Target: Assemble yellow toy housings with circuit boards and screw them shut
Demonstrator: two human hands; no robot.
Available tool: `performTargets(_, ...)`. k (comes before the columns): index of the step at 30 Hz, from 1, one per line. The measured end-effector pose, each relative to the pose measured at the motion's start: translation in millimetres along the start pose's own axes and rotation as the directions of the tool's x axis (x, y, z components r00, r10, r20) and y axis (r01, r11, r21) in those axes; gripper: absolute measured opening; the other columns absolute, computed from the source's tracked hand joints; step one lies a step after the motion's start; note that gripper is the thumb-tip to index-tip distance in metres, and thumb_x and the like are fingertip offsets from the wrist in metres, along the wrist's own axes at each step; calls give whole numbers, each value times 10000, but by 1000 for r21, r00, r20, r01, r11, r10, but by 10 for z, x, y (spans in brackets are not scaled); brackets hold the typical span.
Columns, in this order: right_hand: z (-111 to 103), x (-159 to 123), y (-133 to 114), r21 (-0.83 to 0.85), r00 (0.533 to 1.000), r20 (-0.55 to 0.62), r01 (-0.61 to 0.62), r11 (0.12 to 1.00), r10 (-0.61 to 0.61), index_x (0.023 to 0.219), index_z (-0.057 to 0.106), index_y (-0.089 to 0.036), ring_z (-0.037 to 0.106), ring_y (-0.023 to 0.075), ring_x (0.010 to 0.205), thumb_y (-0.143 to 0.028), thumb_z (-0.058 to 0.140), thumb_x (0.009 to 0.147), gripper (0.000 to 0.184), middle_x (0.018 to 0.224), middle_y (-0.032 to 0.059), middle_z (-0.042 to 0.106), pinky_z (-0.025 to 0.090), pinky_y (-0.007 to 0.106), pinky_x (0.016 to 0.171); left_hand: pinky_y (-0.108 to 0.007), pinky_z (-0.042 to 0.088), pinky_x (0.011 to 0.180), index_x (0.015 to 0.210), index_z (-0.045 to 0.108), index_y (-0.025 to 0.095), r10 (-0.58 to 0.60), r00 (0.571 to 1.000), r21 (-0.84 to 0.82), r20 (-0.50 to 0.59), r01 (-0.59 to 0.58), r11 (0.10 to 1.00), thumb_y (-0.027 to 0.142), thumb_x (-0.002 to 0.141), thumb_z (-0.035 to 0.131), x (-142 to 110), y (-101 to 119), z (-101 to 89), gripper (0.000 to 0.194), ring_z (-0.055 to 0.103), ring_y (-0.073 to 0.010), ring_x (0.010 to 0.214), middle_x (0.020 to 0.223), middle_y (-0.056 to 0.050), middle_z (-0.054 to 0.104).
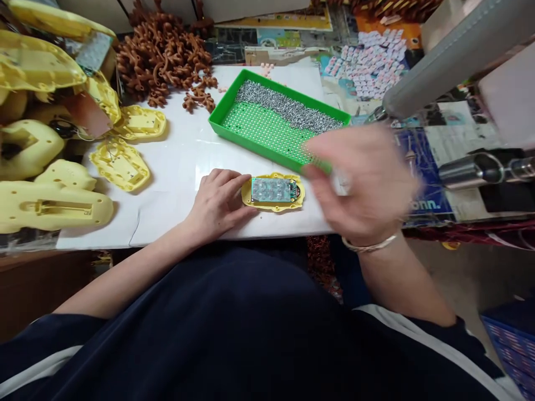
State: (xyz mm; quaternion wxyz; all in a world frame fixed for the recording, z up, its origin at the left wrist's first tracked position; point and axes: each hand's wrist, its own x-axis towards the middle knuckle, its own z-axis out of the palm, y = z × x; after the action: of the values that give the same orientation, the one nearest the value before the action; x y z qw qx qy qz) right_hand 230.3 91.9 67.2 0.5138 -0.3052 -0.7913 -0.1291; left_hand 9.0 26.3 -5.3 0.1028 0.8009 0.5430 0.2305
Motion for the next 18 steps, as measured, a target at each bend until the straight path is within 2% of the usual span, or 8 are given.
performTargets(1,14,-66,-52,60,977,185,93,994,-103,864,753,-155,621,132,646,-231,544,965,244,708,28,714,582,448,943,-401,423,852,1283,611,159,-8,1000,-6,1,8,1000,563,875,635,2,-6,4,575,531,-284,1041,1129,-119,646)
performTargets(3,63,-171,-91,192,813,502,228,955,-295,986,746,-137,697,195,857,-274,595,951,207,958,98,762,615,338,739,-400,418,859,1280,611,169,-20,1000,-16,-4,20,1000,592,879,619,6,-17,13,583,526,-278,1036,1131,-112,641)
performTargets(4,89,-208,-83,225,729,591,262,938,-345,1020,733,-118,696,216,887,-281,583,958,230,1012,117,756,607,342,721,-400,416,864,1279,612,170,-21,1000,-21,-7,21,1000,608,880,611,8,-21,18,592,524,-275,1034,1132,-111,640)
performTargets(5,112,-234,-62,231,678,642,275,933,-358,1041,723,-106,688,228,888,-289,567,967,252,1027,126,750,599,355,739,-401,415,870,1281,611,169,-19,1000,-25,-9,19,1000,625,882,602,11,-24,21,607,521,-275,1035,1131,-112,638)
performTargets(8,145,-257,8,220,615,713,260,940,-337,1090,705,-98,661,243,912,-324,539,979,302,1055,141,737,573,366,800,-410,412,885,1306,597,165,-20,1000,-27,-6,20,999,675,882,571,22,-29,31,663,510,-279,1040,1128,-116,631)
performTargets(14,152,-247,43,217,566,752,270,938,-337,1166,681,-97,642,260,938,-336,492,998,348,1114,157,727,558,397,810,-406,411,869,1274,628,175,-23,1000,-24,-20,22,999,713,874,552,44,-33,51,675,502,-272,1001,1108,-112,635)
performTargets(16,170,-279,51,227,585,723,302,926,-368,1142,690,-120,648,248,935,-324,498,999,315,1097,128,743,563,387,806,-405,410,863,1262,635,171,-25,999,-39,-26,24,999,713,878,545,45,-34,54,670,501,-273,997,1101,-114,634)
performTargets(18,190,-326,54,230,633,663,334,914,-399,1121,696,-141,658,236,934,-321,517,994,285,1078,98,759,569,373,793,-406,409,864,1258,636,165,-24,999,-56,-26,23,998,715,876,546,45,-34,54,676,501,-274,996,1097,-117,633)
